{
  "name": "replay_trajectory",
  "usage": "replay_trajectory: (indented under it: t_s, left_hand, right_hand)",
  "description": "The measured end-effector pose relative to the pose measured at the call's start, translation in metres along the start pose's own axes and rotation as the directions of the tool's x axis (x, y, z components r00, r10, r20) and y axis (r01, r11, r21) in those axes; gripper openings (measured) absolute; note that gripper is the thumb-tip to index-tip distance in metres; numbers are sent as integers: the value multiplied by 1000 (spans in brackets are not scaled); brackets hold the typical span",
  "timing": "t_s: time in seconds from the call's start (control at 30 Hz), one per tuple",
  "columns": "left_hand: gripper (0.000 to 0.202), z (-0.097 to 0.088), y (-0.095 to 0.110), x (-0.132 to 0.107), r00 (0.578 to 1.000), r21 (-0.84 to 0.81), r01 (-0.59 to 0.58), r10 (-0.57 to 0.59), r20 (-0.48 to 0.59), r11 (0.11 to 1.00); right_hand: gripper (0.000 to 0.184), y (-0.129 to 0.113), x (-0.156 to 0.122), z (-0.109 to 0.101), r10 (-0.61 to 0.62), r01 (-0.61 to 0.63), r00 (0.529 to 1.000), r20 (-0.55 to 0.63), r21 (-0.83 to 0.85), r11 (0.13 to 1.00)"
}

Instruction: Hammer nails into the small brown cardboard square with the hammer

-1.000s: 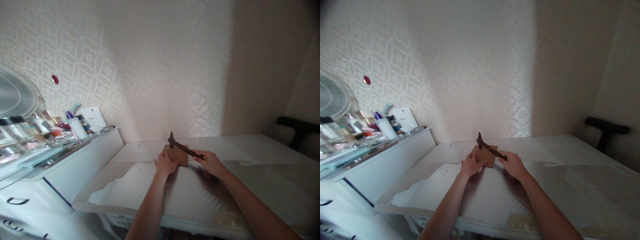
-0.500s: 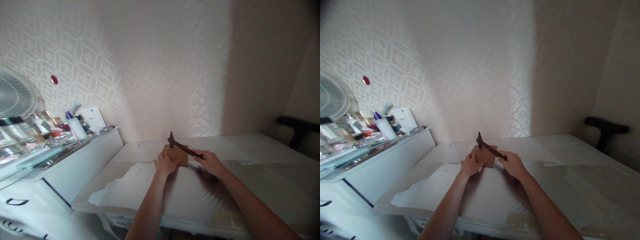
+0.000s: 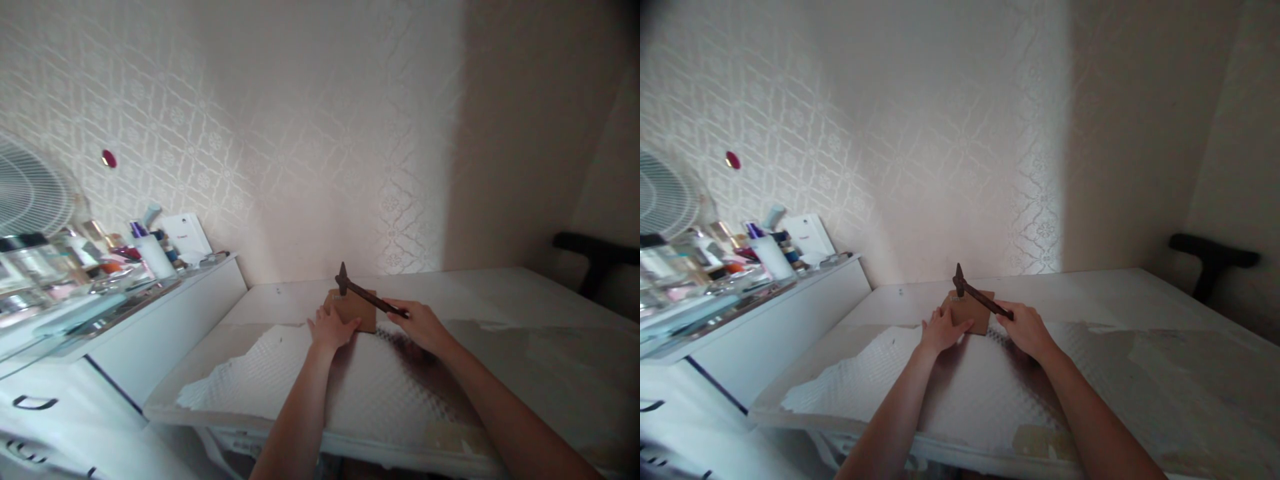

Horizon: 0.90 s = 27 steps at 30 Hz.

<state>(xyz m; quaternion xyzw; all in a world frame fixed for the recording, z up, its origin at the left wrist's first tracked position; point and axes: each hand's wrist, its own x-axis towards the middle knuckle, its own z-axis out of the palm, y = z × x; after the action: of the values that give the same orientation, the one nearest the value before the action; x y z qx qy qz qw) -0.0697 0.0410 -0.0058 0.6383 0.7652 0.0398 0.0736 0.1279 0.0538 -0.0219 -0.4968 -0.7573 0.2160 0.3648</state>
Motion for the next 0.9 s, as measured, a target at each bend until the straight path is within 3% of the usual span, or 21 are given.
replay_trajectory:
  t_s: [0.9]
  left_hand:
    - [91,1,-1,2,1000,1,-2,2,-7,1000]
  right_hand:
    - [40,0,0,0,15,-16,1000,-23,-48,999]
